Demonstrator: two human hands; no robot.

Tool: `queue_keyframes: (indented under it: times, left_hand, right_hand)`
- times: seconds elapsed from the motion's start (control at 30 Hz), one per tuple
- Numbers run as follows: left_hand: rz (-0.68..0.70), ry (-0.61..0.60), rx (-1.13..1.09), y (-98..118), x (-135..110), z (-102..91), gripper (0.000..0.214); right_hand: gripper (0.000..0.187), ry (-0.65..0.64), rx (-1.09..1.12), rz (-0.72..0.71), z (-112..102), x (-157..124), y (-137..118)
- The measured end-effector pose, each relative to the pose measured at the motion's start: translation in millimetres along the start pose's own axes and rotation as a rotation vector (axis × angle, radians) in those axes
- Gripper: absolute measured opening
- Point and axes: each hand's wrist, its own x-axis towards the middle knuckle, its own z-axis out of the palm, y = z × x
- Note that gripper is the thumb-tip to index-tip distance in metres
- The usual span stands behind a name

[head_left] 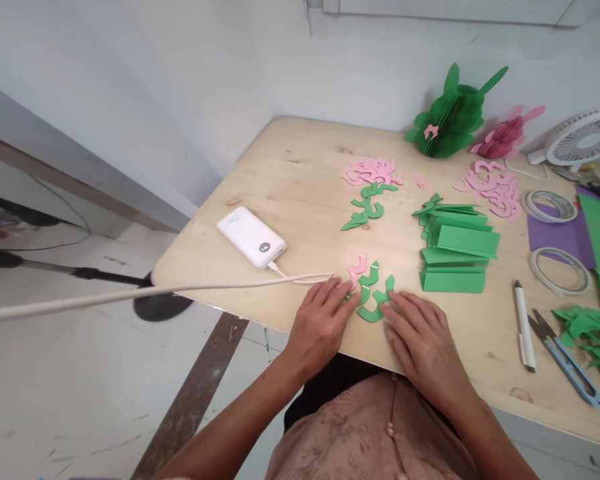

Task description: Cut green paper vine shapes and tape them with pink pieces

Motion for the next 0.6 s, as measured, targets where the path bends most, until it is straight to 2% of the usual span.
queue_keyframes:
  times: [0.6]
  left_hand:
    - [-0.019, -0.035, -0.007, 3.0, 5.9, 2.1, 0.031]
  right_hand:
    - [0.029, 0.016, 0.024, 0.020, 0.3, 2.2, 8.2]
